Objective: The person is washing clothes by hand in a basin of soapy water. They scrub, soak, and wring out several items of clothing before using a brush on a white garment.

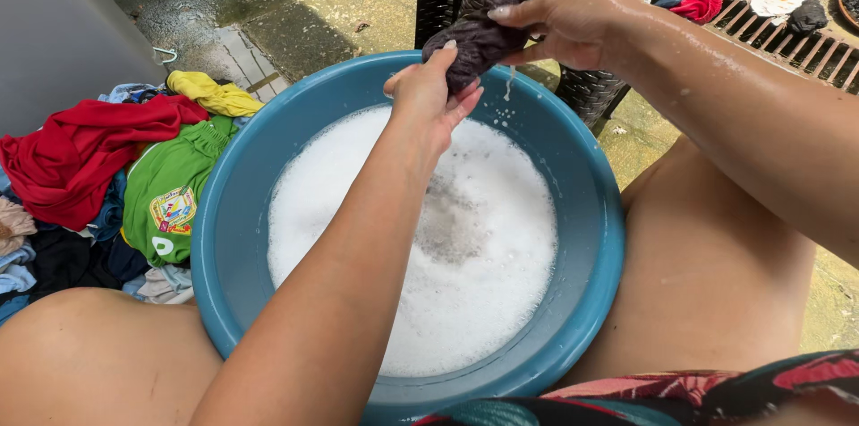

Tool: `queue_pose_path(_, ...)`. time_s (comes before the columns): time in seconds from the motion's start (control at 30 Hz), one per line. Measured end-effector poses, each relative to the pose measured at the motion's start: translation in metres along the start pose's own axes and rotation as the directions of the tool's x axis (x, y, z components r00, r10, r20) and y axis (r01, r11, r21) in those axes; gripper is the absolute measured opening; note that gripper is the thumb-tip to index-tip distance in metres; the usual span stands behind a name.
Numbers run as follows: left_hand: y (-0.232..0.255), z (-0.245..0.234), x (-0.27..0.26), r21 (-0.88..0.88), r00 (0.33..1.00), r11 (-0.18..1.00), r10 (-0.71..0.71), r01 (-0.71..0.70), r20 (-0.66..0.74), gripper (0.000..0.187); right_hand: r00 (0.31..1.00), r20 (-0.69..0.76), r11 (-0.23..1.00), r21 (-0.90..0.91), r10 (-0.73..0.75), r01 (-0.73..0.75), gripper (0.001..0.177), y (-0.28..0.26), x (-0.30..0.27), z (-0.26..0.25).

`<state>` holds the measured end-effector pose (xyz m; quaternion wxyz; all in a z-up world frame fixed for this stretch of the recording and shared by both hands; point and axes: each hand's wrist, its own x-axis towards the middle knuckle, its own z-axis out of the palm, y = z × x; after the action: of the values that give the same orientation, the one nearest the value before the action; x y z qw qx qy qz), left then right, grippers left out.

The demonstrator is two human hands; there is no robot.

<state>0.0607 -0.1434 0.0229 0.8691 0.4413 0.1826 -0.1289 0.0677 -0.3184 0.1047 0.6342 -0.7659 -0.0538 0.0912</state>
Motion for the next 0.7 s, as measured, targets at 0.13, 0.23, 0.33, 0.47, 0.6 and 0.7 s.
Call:
queue_pose_path(0.13, 0.024, 0.044, 0.016, -0.114, 0.948, 0.957, 0.28, -0.265, 0.15, 0.107, 0.983, -0.184, 0.986, -0.164, -0.029, -0.001, 0.019, -0.005, 0.065, -0.072)
queue_pose_path(0.23, 0.03, 0.072, 0.02, 0.019, 0.953, 0.964, 0.26, -0.266, 0.157, 0.105, 0.937, -0.346, 0.91, -0.403, -0.056, -0.094, 0.02, 0.003, 0.101, -0.101)
queue_pose_path(0.33, 0.027, 0.079, 0.022, 0.103, 0.963, 0.964, 0.229, -0.245, 0.144, 0.099, 0.889, -0.452, 0.765, -0.595, -0.066, -0.246, 0.021, 0.013, 0.13, -0.12)
queue_pose_path(0.47, 0.015, 0.067, 0.026, 0.141, 0.985, 0.975, 0.162, -0.17, 0.065, 0.094, 0.829, -0.558, 0.624, -0.666, -0.052, -0.409, 0.023, 0.037, 0.13, -0.136)
queue_pose_path(0.6, 0.011, 0.039, 0.014, 0.195, 0.992, 0.973, 0.124, -0.123, 0.009, 0.087, 0.781, -0.612, 0.546, -0.699, -0.123, -0.462, 0.025, 0.034, 0.109, -0.103)
queue_pose_path(0.7, 0.017, 0.009, -0.004, 0.354, 0.987, 0.93, 0.137, -0.098, -0.085, 0.077, 0.781, -0.54, 0.521, -0.785, -0.313, -0.334, 0.027, 0.018, 0.104, -0.079)
